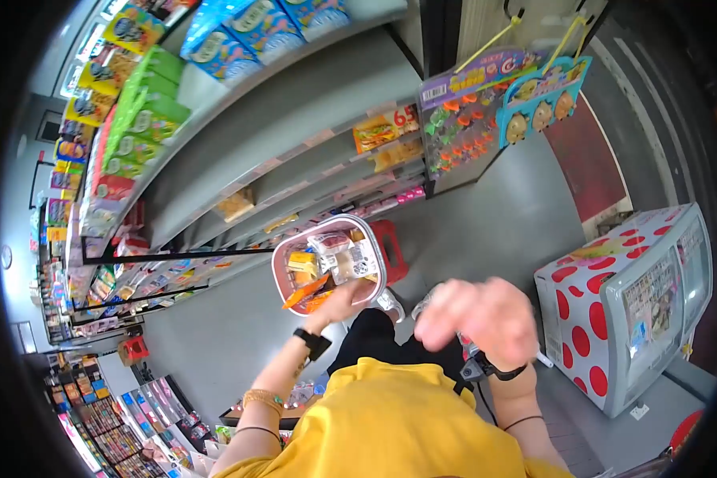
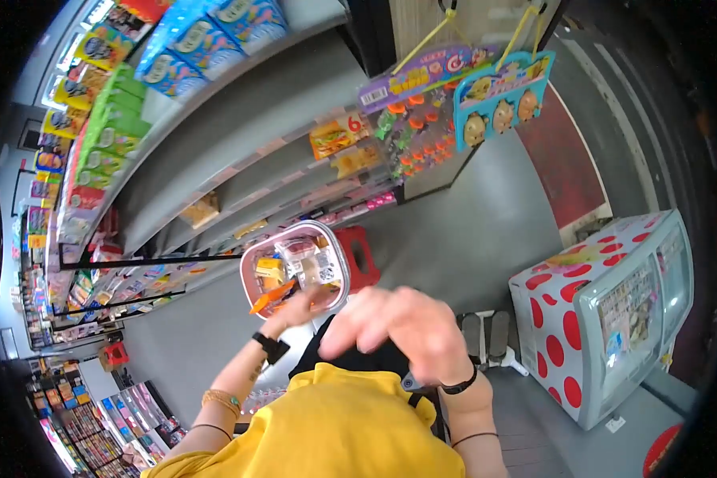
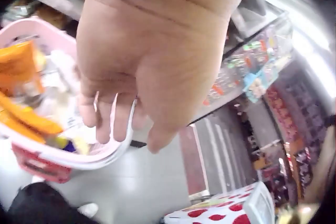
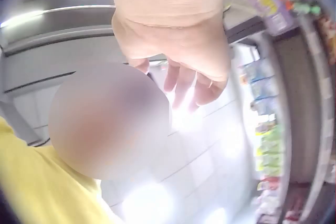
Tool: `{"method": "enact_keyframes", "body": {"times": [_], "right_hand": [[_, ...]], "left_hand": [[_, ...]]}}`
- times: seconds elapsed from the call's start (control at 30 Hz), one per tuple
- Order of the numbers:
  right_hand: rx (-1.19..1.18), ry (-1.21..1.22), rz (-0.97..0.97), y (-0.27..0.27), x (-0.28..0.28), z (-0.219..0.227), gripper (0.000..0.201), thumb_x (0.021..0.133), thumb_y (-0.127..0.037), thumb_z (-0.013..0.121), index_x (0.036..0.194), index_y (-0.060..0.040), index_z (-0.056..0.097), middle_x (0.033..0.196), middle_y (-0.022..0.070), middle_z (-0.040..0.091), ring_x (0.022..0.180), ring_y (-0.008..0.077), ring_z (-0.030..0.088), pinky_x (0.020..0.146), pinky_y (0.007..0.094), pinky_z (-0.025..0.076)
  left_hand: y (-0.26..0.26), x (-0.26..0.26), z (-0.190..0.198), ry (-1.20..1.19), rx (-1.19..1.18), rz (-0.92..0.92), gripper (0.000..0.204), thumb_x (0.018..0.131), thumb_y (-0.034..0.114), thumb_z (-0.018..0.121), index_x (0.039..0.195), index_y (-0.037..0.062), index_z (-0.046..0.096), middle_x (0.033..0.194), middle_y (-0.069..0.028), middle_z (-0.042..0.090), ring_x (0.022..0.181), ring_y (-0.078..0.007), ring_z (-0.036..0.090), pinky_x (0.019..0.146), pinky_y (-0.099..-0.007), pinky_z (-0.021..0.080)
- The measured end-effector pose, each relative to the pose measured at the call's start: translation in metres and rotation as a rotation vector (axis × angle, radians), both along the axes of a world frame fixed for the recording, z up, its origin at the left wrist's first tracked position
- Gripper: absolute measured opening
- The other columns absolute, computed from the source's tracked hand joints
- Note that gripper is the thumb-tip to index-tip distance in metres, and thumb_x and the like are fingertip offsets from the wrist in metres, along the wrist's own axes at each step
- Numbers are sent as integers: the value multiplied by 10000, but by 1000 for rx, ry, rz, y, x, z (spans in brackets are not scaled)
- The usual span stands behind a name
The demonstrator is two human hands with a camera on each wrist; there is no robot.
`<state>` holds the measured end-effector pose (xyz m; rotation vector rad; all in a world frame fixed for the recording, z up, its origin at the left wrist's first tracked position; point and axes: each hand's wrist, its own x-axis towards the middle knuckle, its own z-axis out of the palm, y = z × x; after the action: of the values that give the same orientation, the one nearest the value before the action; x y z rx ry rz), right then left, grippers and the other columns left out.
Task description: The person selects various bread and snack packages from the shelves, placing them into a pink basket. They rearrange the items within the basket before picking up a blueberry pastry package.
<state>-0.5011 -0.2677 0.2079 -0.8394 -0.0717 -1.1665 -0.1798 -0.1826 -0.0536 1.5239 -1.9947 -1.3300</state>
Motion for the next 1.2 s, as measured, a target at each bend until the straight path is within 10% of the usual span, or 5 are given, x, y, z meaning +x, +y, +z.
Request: {"method": "enact_keyframes", "body": {"times": [0.3,0.47,0.8,1.0,1.2], "right_hand": [[-471,-400,148,39,22,159,381,992,-404,522,1130,-54,578,1108,198,709,1138,391,535,949,466,502],[-460,-383,45,85,62,183,211,1038,-272,474,1044,-71,538,1038,170,725,1095,346,554,882,392,528],[-637,-65,-195,112,124,213,199,964,-239,639,984,-44,605,1123,155,660,1038,254,606,817,345,516],[-881,858,-964,-66,116,209,160,938,-153,669,1056,-45,675,1033,65,687,932,125,640,754,293,506],[-1102,1391,-1270,-245,73,199,225,926,-250,670,1042,-58,683,950,128,704,902,268,686,789,385,528]], "left_hand": [[336,150,-136,-545,652,825,346,818,288,740,1041,25,709,940,-169,740,793,-287,710,747,-385,565],[370,131,-141,-164,855,1139,275,884,277,690,977,20,718,788,-70,691,681,-175,675,539,-326,498],[317,105,-170,-183,321,1061,424,856,339,744,1112,4,696,1008,-140,750,915,-231,721,845,-352,560],[345,112,-205,-168,528,985,468,818,384,742,1122,30,710,1068,-175,745,1062,-322,700,955,-397,532],[388,116,-220,-178,564,1028,451,809,364,737,1111,30,712,1074,-185,742,1068,-332,697,956,-399,533]]}}
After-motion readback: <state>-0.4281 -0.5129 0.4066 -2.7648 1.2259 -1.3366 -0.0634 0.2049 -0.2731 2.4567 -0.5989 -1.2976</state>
